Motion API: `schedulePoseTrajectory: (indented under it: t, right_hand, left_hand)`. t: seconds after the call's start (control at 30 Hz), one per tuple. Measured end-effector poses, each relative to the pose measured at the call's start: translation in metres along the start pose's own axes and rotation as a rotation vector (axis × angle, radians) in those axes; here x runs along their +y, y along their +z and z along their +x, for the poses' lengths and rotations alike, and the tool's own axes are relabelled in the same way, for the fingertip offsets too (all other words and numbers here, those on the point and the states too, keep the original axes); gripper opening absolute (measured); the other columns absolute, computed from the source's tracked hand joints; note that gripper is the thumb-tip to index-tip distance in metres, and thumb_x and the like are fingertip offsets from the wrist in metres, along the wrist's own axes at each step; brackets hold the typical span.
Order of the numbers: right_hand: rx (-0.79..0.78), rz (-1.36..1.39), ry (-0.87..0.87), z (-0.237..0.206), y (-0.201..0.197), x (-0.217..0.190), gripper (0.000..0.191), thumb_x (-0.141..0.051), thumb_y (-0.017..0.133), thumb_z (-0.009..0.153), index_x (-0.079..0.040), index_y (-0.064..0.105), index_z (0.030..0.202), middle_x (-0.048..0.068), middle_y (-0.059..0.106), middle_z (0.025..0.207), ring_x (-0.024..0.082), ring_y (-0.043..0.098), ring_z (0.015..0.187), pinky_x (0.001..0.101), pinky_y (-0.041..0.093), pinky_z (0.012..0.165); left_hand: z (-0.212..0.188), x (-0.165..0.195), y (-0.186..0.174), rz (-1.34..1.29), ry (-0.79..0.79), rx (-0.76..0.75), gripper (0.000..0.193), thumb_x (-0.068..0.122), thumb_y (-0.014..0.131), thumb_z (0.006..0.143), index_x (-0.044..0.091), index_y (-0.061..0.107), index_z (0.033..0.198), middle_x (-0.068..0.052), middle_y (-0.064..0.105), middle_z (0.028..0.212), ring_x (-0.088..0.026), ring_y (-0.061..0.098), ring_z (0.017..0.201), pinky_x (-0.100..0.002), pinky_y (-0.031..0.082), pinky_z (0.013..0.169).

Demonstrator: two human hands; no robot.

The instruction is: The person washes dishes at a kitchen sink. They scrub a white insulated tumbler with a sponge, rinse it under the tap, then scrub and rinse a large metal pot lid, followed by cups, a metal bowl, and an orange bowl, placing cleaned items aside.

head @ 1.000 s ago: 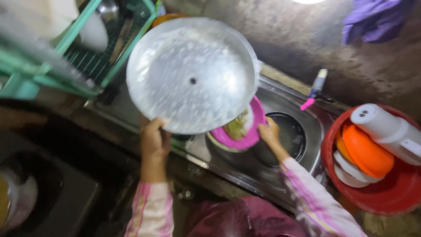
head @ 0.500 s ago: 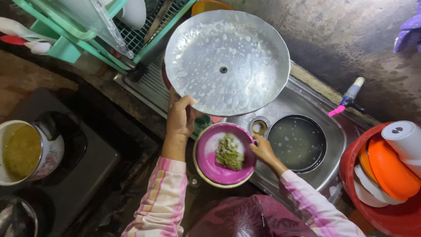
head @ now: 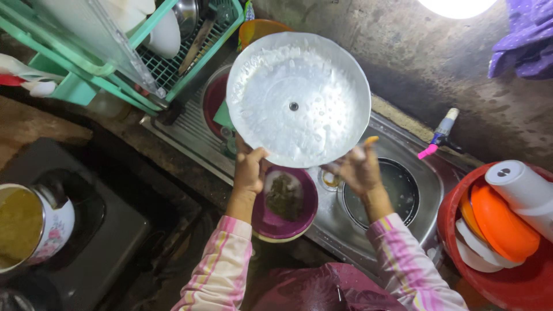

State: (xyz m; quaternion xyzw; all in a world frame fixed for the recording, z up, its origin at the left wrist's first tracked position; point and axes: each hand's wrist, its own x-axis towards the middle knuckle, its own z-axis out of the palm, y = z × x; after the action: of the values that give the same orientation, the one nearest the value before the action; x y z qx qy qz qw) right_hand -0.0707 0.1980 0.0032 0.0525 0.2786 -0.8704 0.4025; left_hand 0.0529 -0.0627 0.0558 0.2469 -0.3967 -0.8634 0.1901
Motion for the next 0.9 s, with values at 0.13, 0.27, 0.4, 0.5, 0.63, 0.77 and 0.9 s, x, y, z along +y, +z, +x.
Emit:
schedulePoseTrajectory:
  t: [0.13,0.27,0.4,0.5,0.63,0.77,0.9]
  right_hand:
    - [0.28,-0.378,-0.077,-0.001,-0.004,-0.019,0.055,-0.024,0.065,0.088,0.0,0.053,0.136,0.018,0.068,0.126,0.031,0.07,0.108,0.0484,0.061,0.085]
    - [0.483,-0.426,-0.116,-0.005,-0.068,-0.03,0.05,0.0,0.061,0.083,0.009,0.057,0.132,0.019,0.069,0.114,0.032,0.071,0.096,0.0431,0.062,0.077]
    - [0.699,-0.606,-0.053,-0.036,-0.138,-0.055,0.043,-0.001,0.058,0.084,0.008,0.059,0.127,0.019,0.07,0.113,0.033,0.071,0.096,0.0482,0.062,0.075]
    - [0.706,-0.608,-0.044,-0.06,-0.164,-0.06,0.045,0.001,0.055,0.082,0.009,0.057,0.127,0.02,0.069,0.113,0.036,0.071,0.095,0.0526,0.063,0.077]
    - [0.763,-0.648,-0.034,-0.072,-0.168,-0.05,0.047,0.005,0.053,0.081,0.011,0.056,0.128,0.022,0.066,0.116,0.039,0.07,0.096,0.058,0.061,0.079]
    - [0.786,-0.584,0.001,-0.071,-0.163,-0.035,0.047,0.005,0.053,0.082,0.011,0.053,0.129,0.024,0.065,0.118,0.042,0.07,0.098,0.0594,0.063,0.076]
    - [0.786,-0.529,0.003,-0.068,-0.163,-0.024,0.048,0.004,0.054,0.083,0.013,0.052,0.13,0.026,0.065,0.118,0.042,0.07,0.099,0.0568,0.065,0.075]
  left_hand:
    - [-0.005,-0.021,0.014,0.15,0.047,-0.14,0.094,-0.002,0.066,0.077,0.016,0.023,0.159,-0.014,0.056,0.139,-0.028,0.058,0.126,-0.039,0.051,0.103]
    - [-0.016,-0.008,0.018,0.97,0.563,-0.103,0.078,0.024,0.086,0.09,0.003,0.041,0.15,-0.024,0.052,0.142,-0.04,0.051,0.134,-0.049,0.044,0.111]
    - [-0.007,0.023,-0.013,1.583,0.812,0.242,0.058,0.027,0.084,0.076,0.004,0.064,0.125,-0.023,0.058,0.118,-0.046,0.057,0.104,-0.055,0.047,0.089]
    - [0.014,0.036,-0.045,1.535,0.644,0.174,0.047,0.02,0.081,0.085,0.006,0.064,0.127,-0.02,0.061,0.119,-0.044,0.062,0.105,-0.053,0.051,0.089]
    - [0.04,0.026,-0.067,1.374,0.617,0.105,0.079,0.014,0.086,0.068,-0.001,0.053,0.138,-0.027,0.059,0.107,-0.048,0.06,0.093,-0.052,0.05,0.077]
    - [0.059,0.014,-0.077,1.434,0.67,0.104,0.062,0.013,0.087,0.067,0.004,0.055,0.12,-0.024,0.068,0.101,-0.045,0.065,0.092,-0.051,0.052,0.077]
    - [0.073,0.007,-0.093,1.303,0.586,0.279,0.034,0.006,0.077,0.085,0.006,0.056,0.112,-0.017,0.071,0.091,-0.038,0.069,0.087,-0.048,0.052,0.079]
